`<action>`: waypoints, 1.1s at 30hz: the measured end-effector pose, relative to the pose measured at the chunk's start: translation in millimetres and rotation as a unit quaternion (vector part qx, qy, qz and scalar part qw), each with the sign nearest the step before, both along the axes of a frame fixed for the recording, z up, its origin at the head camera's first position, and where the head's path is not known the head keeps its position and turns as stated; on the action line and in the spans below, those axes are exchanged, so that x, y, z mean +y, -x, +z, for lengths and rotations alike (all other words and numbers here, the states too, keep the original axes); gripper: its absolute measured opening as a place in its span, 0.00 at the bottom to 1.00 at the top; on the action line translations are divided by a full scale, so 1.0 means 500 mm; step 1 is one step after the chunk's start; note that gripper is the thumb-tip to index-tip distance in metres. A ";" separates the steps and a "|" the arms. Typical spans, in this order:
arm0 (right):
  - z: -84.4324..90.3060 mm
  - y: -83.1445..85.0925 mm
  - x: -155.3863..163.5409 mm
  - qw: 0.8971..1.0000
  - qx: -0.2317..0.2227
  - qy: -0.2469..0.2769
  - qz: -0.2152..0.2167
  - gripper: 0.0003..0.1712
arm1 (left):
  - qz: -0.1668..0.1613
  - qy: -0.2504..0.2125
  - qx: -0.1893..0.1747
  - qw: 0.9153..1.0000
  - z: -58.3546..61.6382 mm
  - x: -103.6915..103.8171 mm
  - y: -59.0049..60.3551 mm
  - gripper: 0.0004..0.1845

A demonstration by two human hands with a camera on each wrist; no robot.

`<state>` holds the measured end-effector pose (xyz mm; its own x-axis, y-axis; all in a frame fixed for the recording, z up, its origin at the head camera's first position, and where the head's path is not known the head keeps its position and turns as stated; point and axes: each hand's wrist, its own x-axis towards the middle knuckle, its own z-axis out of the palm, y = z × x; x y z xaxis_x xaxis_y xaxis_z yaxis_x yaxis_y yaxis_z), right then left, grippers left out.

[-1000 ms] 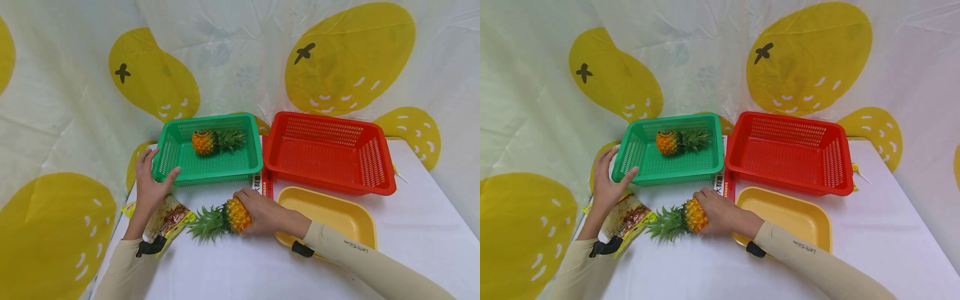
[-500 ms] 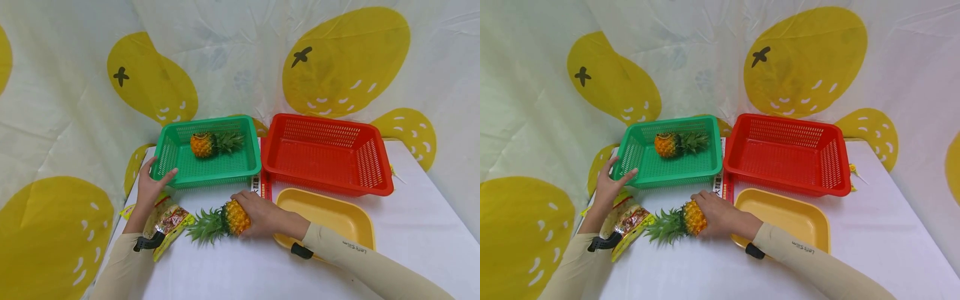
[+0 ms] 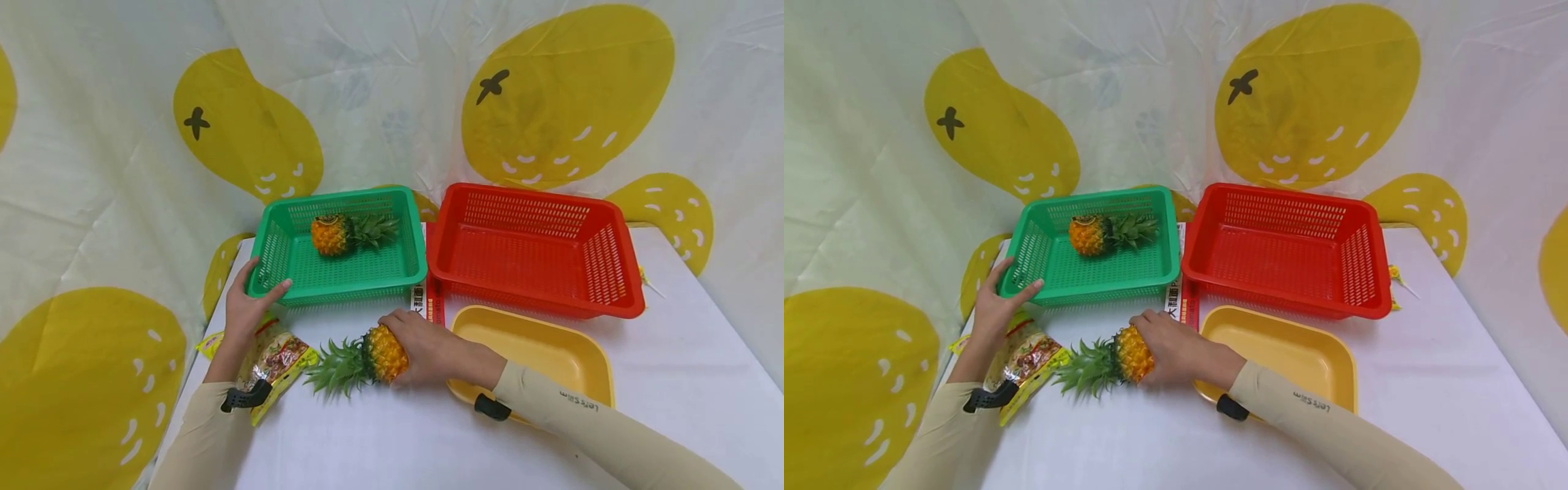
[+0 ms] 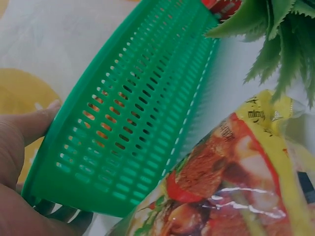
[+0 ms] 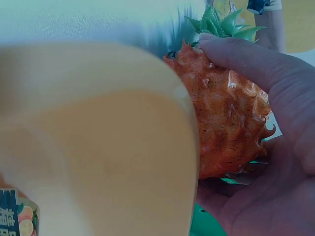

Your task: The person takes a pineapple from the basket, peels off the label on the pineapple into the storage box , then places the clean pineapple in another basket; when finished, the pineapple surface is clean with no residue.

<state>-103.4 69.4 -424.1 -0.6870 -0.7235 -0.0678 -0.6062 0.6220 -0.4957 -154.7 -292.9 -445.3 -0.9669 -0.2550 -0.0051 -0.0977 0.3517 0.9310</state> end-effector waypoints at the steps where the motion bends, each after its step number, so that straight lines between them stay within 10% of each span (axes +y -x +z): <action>1: 0.000 0.000 0.000 1.000 -0.001 0.002 0.000 0.57 | 0.002 -0.008 -0.001 1.000 0.000 0.000 0.000 0.51; 12: 0.017 0.005 0.003 0.999 -0.020 0.026 -0.001 0.54 | 0.016 -0.051 -0.025 0.998 -0.004 0.002 0.003 0.51; 33: 0.192 0.064 0.129 0.993 -0.012 0.113 -0.045 0.53 | 0.028 -0.088 -0.039 0.995 -0.011 0.004 0.003 0.52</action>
<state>-135.3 133.7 -328.0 -0.7498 -0.6578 0.0718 -0.5393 0.5446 -0.6424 -156.5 -290.9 -450.9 -0.9458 -0.2980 -0.1288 -0.1872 0.1765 0.9663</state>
